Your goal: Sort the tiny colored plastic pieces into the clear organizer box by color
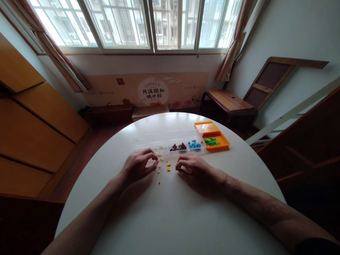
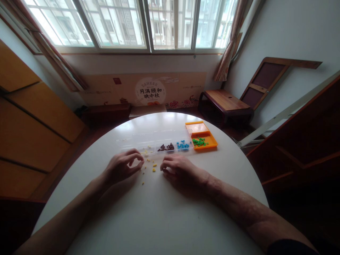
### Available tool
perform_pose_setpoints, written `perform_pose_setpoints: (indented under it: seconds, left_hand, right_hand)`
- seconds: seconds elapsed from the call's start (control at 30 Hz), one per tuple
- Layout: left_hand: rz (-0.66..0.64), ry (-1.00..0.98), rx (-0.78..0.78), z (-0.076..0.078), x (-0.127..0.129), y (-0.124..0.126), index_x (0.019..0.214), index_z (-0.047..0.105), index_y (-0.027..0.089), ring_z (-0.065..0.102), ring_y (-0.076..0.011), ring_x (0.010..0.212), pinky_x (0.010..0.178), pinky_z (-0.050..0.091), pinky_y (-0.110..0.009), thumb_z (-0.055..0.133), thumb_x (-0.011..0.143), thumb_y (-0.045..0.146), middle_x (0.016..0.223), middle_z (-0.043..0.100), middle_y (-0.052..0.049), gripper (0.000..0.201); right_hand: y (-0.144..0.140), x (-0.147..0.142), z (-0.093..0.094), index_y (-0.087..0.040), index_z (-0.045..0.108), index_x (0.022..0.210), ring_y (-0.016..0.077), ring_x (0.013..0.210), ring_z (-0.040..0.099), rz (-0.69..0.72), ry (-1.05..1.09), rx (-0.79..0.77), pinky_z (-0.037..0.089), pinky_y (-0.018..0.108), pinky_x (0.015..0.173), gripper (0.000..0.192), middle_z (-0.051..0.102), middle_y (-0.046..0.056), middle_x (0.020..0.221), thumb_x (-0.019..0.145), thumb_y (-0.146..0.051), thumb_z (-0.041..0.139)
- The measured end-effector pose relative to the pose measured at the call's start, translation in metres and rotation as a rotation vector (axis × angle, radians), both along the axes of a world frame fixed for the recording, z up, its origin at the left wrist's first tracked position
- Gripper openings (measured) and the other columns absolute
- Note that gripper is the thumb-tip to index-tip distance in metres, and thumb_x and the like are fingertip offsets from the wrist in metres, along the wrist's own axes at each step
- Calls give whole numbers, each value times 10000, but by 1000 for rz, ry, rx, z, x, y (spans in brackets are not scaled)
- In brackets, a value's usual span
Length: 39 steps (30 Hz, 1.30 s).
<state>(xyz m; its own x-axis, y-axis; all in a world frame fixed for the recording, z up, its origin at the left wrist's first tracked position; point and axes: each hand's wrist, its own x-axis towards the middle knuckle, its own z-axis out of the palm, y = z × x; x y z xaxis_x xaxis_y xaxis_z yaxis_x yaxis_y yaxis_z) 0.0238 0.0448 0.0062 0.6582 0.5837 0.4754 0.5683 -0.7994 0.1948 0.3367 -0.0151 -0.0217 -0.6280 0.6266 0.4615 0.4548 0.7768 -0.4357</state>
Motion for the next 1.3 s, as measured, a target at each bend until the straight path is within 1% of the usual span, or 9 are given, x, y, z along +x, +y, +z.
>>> perform_pose_setpoints:
  seconds: [0.2, 0.37, 0.47, 0.53, 0.73, 0.83, 0.93, 1.13, 1.3]
  left_hand:
    - [219, -122, 90, 3, -1, 5, 961, 797, 210, 589, -84, 609, 597, 460, -229, 646, 1071, 378, 1022, 781, -28, 251]
    - [258, -115, 115, -1, -2, 8, 1013, 815, 217, 595, -84, 610, 591, 445, -225, 620, 1100, 387, 1038, 786, -33, 273]
    - [210, -129, 97, -1, -1, 8, 996, 809, 216, 584, -81, 615, 604, 451, -223, 628, 1097, 372, 1031, 783, -32, 259]
    - [127, -141, 39, 0, -2, 6, 971, 810, 217, 580, -84, 622, 618, 468, -223, 648, 1083, 367, 1001, 778, -34, 247]
    - [-215, -47, -341, 8, -6, 1, 964, 829, 230, 567, -85, 597, 584, 494, -217, 723, 1003, 350, 919, 747, -47, 165]
    - [-259, -6, -460, 10, -7, 0, 1016, 832, 243, 582, -92, 618, 561, 486, -211, 734, 980, 336, 956, 751, -55, 139]
    - [-258, 10, -504, 11, -8, -1, 1002, 837, 252, 582, -91, 618, 558, 476, -208, 732, 978, 321, 953, 751, -49, 128]
    - [-224, -12, -416, 5, -5, 0, 950, 828, 238, 580, -89, 611, 594, 491, -219, 697, 1011, 315, 968, 765, -52, 164]
    - [25, -141, -83, 2, 0, 3, 957, 822, 228, 571, -90, 620, 637, 490, -228, 683, 1053, 357, 961, 771, -39, 213]
  right_hand:
    - [-2, -1, 2, -236, 679, 1046, 182, 909, 652, -3, 0, -6, 511, 290, 813, 86, 716, 46, 1044, 997, -166, 671]
    - [-1, 0, 1, -235, 678, 1040, 184, 919, 658, 2, -3, -7, 514, 294, 829, 77, 723, 46, 1052, 1000, -170, 674]
    - [0, 0, -2, -236, 682, 1043, 188, 916, 659, -5, -10, -4, 511, 298, 820, 64, 723, 48, 1047, 1010, -183, 668]
    - [1, 0, -3, -236, 684, 1042, 188, 915, 659, -8, -14, -1, 510, 297, 814, 65, 724, 49, 1049, 1007, -183, 673]
    - [-1, 0, 0, -235, 685, 1043, 183, 897, 657, -9, -7, 12, 505, 287, 795, 76, 727, 49, 1044, 996, -176, 689]
    - [-2, 0, 1, -236, 681, 1044, 183, 894, 653, -11, -4, 10, 505, 287, 794, 79, 725, 47, 1041, 993, -177, 689]
    - [-2, 0, 2, -238, 680, 1044, 185, 895, 650, -10, -11, 7, 501, 291, 795, 88, 724, 46, 1040, 988, -171, 685]
    - [-2, -1, 2, -235, 679, 1038, 184, 897, 647, -13, -14, 4, 496, 291, 801, 70, 720, 45, 1040, 1003, -175, 670]
    - [-1, -1, 1, -236, 681, 1037, 182, 899, 648, -3, -14, 3, 498, 287, 799, 64, 721, 43, 1043, 1003, -183, 682]
